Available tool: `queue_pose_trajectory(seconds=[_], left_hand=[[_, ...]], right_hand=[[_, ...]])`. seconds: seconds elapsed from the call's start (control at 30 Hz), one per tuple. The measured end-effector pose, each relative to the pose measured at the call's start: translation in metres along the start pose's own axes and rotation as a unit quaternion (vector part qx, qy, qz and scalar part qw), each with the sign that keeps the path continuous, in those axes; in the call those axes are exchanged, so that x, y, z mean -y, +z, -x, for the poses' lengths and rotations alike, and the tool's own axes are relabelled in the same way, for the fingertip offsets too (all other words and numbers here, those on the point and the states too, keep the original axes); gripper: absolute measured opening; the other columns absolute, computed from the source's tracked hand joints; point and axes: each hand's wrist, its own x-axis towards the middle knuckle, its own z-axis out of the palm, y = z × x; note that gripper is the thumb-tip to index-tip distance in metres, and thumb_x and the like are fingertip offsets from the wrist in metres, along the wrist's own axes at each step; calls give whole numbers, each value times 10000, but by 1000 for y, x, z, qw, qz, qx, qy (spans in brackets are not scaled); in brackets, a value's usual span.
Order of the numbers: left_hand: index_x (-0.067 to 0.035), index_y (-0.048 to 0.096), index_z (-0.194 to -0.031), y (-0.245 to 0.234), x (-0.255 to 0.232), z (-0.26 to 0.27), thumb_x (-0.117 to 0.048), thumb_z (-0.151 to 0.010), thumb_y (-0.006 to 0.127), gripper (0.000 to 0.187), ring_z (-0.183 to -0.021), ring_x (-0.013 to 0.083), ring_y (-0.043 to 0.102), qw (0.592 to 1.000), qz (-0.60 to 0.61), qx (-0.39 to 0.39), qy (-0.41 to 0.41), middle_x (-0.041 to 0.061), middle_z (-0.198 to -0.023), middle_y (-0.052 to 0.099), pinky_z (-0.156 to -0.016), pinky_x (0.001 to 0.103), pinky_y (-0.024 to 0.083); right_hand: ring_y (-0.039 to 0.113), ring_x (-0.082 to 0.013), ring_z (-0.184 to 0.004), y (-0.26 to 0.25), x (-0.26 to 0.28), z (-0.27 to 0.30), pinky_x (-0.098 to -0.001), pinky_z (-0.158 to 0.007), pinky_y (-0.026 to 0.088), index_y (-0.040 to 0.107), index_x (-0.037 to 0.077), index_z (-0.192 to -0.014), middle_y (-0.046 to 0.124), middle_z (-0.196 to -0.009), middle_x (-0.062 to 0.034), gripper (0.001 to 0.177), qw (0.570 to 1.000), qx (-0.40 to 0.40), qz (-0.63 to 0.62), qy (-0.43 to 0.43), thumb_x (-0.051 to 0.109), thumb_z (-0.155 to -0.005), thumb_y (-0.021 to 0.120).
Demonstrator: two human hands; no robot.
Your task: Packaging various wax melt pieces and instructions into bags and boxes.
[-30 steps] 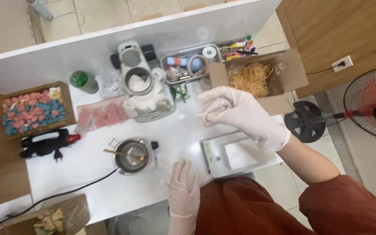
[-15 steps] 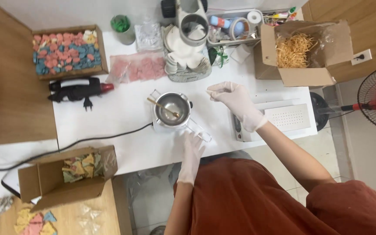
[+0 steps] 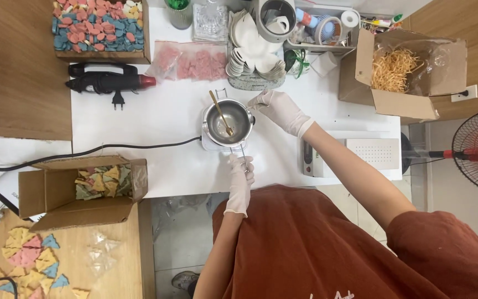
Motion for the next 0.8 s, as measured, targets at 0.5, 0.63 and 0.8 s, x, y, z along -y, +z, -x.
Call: queue_pose_trajectory(seconds=[0.5,0.63,0.8], left_hand=[[-48,629,-874,-15,-2,-6,-494,-1075,364,557,-394,60,258,993,-88,-68,24,-18,-561,459,-365,244,191],[-88,624,-919,-19,6,-13,-351,-1042,392,371,-397,57,261,992,-100,-66,42,-22,-577,473,-363,243,187],[-72,618,-866,-8,-1,-3,-449,-1092,335,522,-390,54,268,991,-90,-93,17,-19,-558,468,-366,230,196]], right_hand=[[698,-281,-910,17,-33,13,-368,-824,561,769,175,-1173,725,-1043,-84,293,992,34,96,-75,89,-921,648],[693,-279,-899,18,-31,16,-368,-795,565,762,193,-1205,718,-1038,-78,323,988,43,119,-93,88,-932,625],[689,-278,-858,26,-37,20,-379,-748,569,767,166,-1176,704,-989,-79,286,981,42,161,-105,93,-931,638]])
